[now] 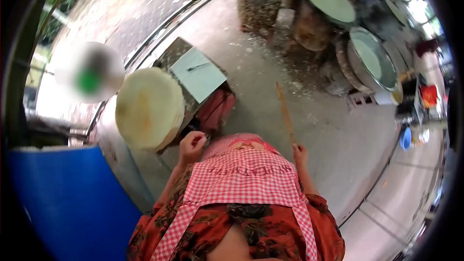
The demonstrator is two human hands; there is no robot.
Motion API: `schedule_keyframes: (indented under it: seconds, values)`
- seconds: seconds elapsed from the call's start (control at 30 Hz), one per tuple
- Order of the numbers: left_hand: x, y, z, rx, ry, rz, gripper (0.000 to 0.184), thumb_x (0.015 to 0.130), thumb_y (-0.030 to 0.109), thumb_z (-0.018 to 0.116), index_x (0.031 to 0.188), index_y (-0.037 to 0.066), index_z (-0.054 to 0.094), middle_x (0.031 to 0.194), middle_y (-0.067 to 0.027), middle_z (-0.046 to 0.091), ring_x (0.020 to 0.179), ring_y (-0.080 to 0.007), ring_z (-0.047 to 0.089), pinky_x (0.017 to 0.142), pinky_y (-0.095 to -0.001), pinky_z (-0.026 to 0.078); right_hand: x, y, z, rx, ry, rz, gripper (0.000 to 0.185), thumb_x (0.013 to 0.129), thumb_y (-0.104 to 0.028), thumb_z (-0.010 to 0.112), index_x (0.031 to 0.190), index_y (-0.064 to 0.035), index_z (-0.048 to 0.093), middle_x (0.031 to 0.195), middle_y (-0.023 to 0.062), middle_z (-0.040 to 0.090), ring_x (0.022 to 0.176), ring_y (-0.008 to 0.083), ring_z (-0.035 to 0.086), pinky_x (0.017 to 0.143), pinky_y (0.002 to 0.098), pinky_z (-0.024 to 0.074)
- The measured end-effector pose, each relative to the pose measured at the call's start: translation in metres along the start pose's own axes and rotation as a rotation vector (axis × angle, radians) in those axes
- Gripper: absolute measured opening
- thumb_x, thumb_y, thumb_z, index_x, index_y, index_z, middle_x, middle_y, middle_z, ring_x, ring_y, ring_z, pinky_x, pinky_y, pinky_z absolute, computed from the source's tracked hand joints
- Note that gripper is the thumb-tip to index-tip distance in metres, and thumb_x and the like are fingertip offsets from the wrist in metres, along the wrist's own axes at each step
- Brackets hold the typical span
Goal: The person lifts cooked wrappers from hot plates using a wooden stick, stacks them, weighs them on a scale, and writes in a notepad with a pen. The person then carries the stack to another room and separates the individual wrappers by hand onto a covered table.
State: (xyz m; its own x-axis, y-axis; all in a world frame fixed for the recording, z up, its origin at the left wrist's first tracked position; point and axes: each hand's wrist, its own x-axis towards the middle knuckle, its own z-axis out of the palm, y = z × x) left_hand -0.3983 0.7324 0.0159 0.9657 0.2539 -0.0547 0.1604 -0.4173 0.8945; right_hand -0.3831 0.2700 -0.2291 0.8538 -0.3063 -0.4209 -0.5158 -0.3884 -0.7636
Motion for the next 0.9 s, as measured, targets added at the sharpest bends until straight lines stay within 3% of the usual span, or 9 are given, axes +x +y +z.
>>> schedule_keyframes:
  seconds: [0.03, 0.1, 0.2, 0.4, 0.63, 0.7, 0.77, 0.8, 0.9]
  values:
    - [-0.006, -0.009, 0.007, -0.049, -0.02, -0.048, 0.015, 0.082, 0.011, 0.064, 0.092, 0.001, 0.061, 0.081, -0.0065, 0.062, 0.07, -0.012, 0.059, 0.063, -0.026, 0.048, 0.007, -0.024, 0.003, -0.011, -0.052, -0.024, 0.04, 0.084, -0.034, 0.065, 0.08, 0.0049, 0.061, 0.06, 0.006, 0.053, 0.058, 0.0103, 0.047, 0.053, 0.0304, 0.0392]
    - [-0.017, -0.014, 0.013, 0.075, -0.021, 0.072, 0.017, 0.081, 0.012, 0.066, 0.093, 0.001, 0.061, 0.082, -0.0072, 0.063, 0.071, -0.0125, 0.06, 0.063, -0.0267, 0.049, 0.014, -0.071, 0.009, -0.021, -0.13, -0.067, 0.038, 0.084, -0.033, 0.066, 0.081, 0.0048, 0.061, 0.062, 0.0059, 0.054, 0.059, 0.0104, 0.047, 0.054, 0.0297, 0.0398]
    - [-0.027, -0.012, 0.014, 0.034, -0.056, -0.152, 0.019, 0.081, 0.014, 0.067, 0.094, 0.002, 0.061, 0.08, -0.0067, 0.063, 0.071, -0.012, 0.06, 0.064, -0.0268, 0.049, 0.047, -0.112, 0.044, 0.053, -0.218, -0.304, 0.03, 0.085, -0.03, 0.066, 0.08, -0.0009, 0.061, 0.057, -0.0015, 0.05, 0.049, 0.0067, 0.045, 0.044, 0.0247, 0.0348]
    - [-0.02, -0.037, 0.018, -0.091, -0.006, -0.322, 0.02, 0.081, 0.015, 0.067, 0.095, 0.001, 0.062, 0.078, -0.0052, 0.065, 0.071, -0.0095, 0.059, 0.064, -0.0256, 0.049, 0.077, -0.226, 0.13, 0.126, -0.552, -0.582, 0.021, 0.086, -0.021, 0.064, 0.087, -0.0016, 0.059, 0.065, -0.0016, 0.052, 0.055, 0.0069, 0.045, 0.048, 0.024, 0.0363]
    - [-0.005, -0.07, 0.034, -0.133, 0.112, -0.369, 0.02, 0.08, 0.016, 0.068, 0.094, 0.002, 0.064, 0.078, -0.0063, 0.065, 0.072, -0.0116, 0.06, 0.066, -0.0277, 0.05, 0.063, -0.296, 0.225, 0.04, -0.872, -0.483, 0.016, 0.089, -0.018, 0.059, 0.09, -0.0029, 0.055, 0.063, -0.0007, 0.049, 0.053, 0.0082, 0.046, 0.047, 0.0245, 0.0372]
    - [-0.007, -0.081, 0.022, -0.062, 0.104, -0.388, 0.018, 0.08, 0.017, 0.068, 0.092, 0.004, 0.064, 0.077, -0.0059, 0.063, 0.072, -0.012, 0.059, 0.067, -0.0286, 0.049, 0.053, -0.333, 0.295, 0.067, -1.014, -0.469, 0.013, 0.09, -0.016, 0.056, 0.091, -0.0032, 0.054, 0.062, -0.0002, 0.05, 0.051, 0.0088, 0.047, 0.044, 0.0241, 0.037]
    - [-0.009, -0.08, 0.015, -0.163, 0.169, -0.462, 0.02, 0.081, 0.02, 0.066, 0.091, 0.003, 0.063, 0.077, -0.0063, 0.063, 0.072, -0.0109, 0.058, 0.065, -0.0281, 0.048, 0.052, -0.313, 0.311, 0.054, -1.019, -0.36, 0.011, 0.09, -0.014, 0.053, 0.095, -0.0038, 0.054, 0.062, 0.0003, 0.05, 0.049, 0.0093, 0.047, 0.041, 0.0239, 0.0366]
    - [-0.008, -0.077, 0.01, -0.176, 0.128, -0.56, 0.028, 0.082, 0.024, 0.068, 0.1, 0.003, 0.064, 0.086, -0.0061, 0.066, 0.079, -0.0115, 0.061, 0.072, -0.028, 0.05, 0.052, -0.316, 0.319, 0.021, -0.996, -0.372, 0.011, 0.09, -0.012, 0.052, 0.098, -0.0042, 0.053, 0.062, 0.0006, 0.05, 0.048, 0.0096, 0.048, 0.04, 0.024, 0.0363]
    - [-0.017, -0.107, 0.015, -0.255, 0.243, -0.572, 0.028, 0.081, 0.022, 0.068, 0.1, 0.003, 0.064, 0.086, -0.0067, 0.066, 0.076, -0.011, 0.061, 0.071, -0.0272, 0.05, 0.052, -0.318, 0.346, 0.056, -1.134, -0.189, 0.015, 0.089, -0.011, 0.053, 0.102, -0.0042, 0.052, 0.07, 0.0025, 0.055, 0.055, 0.0109, 0.053, 0.046, 0.0248, 0.0421]
